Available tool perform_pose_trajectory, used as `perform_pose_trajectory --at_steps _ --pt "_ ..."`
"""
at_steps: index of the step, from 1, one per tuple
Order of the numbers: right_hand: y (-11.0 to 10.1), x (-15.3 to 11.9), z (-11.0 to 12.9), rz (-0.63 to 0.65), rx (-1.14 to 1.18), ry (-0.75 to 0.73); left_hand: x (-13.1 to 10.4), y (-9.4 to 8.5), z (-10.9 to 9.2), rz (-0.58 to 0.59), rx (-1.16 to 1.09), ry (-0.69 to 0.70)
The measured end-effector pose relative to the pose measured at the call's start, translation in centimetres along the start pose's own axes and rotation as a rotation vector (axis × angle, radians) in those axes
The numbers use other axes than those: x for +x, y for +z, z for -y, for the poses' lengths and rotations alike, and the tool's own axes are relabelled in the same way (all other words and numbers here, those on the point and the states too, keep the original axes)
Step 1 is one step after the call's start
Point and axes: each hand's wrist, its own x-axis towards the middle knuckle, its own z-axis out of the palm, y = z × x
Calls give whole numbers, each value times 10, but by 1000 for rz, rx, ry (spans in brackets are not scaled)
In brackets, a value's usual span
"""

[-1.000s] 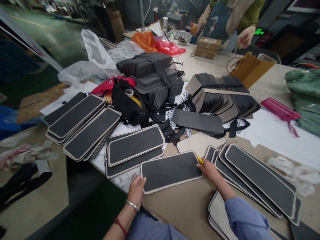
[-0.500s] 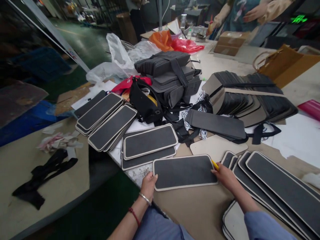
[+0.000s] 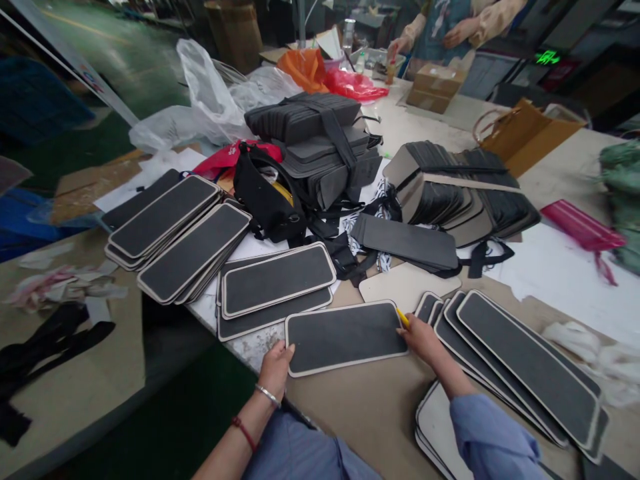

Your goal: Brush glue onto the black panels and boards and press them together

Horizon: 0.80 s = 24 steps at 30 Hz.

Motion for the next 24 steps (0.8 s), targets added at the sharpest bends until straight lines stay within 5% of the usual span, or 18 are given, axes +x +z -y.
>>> perform_pose_trajectory --at_steps 24 --pt "3 11 -1 41 -62 9 5 -3 2 -66 129 71"
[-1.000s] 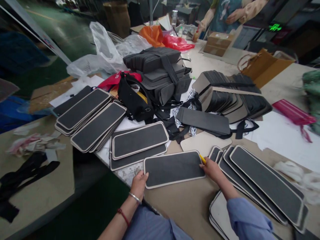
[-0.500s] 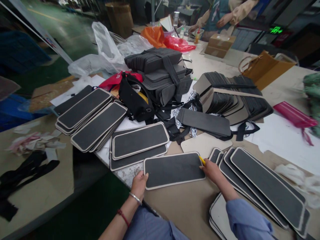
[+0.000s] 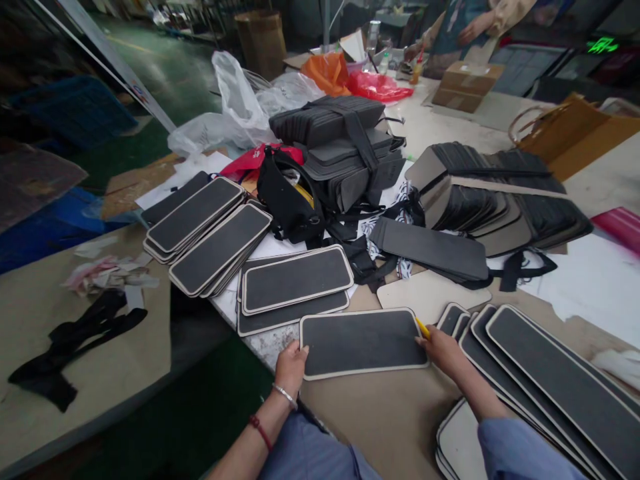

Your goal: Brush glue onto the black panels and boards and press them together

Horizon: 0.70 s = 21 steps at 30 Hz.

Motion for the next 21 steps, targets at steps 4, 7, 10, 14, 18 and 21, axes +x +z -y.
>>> perform_pose_trajectory --at_steps 4,7,10,14,18,21 --pt "4 3 1 -1 -4 5 2 -2 4 -22 23 1" --pt "6 4 0 3 -6 0 3 -3 5 -24 41 7" --pt "7 5 -1 4 -7 -1 4 -3 5 -25 69 17" --pt "8 5 -1 3 -14 -9 2 0 5 -18 109 35" --pt "9 6 -1 -2 -22 -14 1 -2 3 1 177 69" --pt "11 8 -2 -10 -23 -12 -2 -15 -2 -49 292 144"
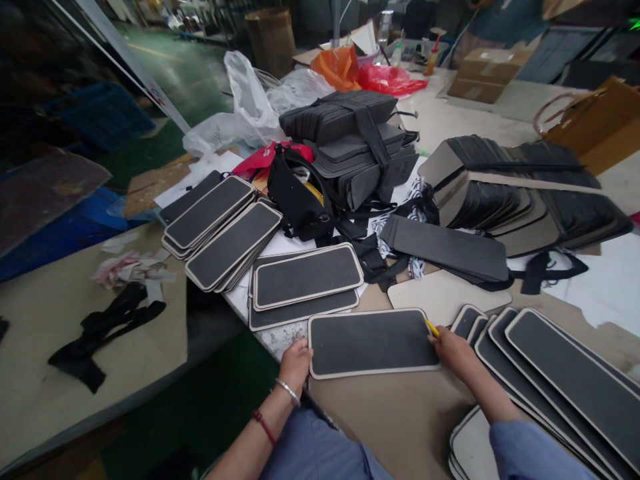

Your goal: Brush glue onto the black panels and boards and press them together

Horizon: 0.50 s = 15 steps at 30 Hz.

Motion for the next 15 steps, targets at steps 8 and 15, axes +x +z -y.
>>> perform_pose_trajectory --at_steps 8,15 --pt "8 4 -5 -28 4 -9 -24 28 -2 231 710 684" --pt "10 7 -7 -14 -31 -11 -7 83 2 616 1159 1048"
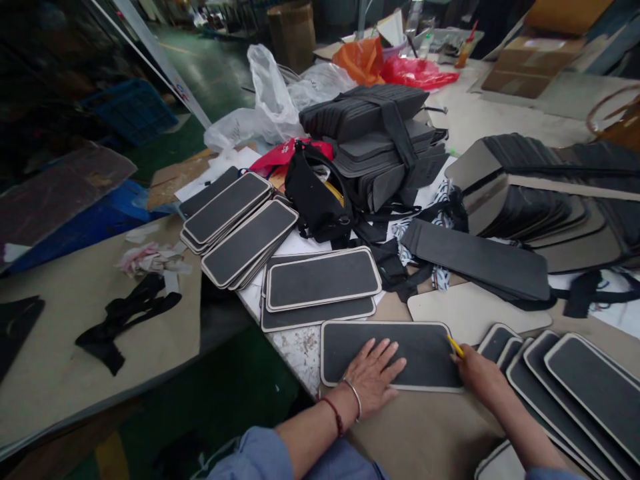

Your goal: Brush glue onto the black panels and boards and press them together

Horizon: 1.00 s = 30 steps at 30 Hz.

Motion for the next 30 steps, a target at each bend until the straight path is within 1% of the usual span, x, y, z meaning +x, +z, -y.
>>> perform_pose_trajectory --at_steps 3,11,17,20,23,25,27,30 --pt "1 3 0 18 -9 10 -8 0 10 1 -10 -31" --pt "-1 1 3 67 -17 22 -35 12 30 -110 98 -244" --pt "-6 -3 9 91 -30 43 -50 5 46 -137 191 -350" --pt "-9 -5 14 89 -18 61 -58 3 52 -166 258 -382" --pt "-14 -9 18 77 8 80 -64 1 55 -211 326 -382" --pt "-17 -13 20 69 31 91 -63 -1 51 -231 364 -373" --pt "-19 -16 22 64 51 103 -53 -4 41 -213 375 -320" --pt "-22 -20 25 61 69 117 -24 -9 23 -142 316 -169"
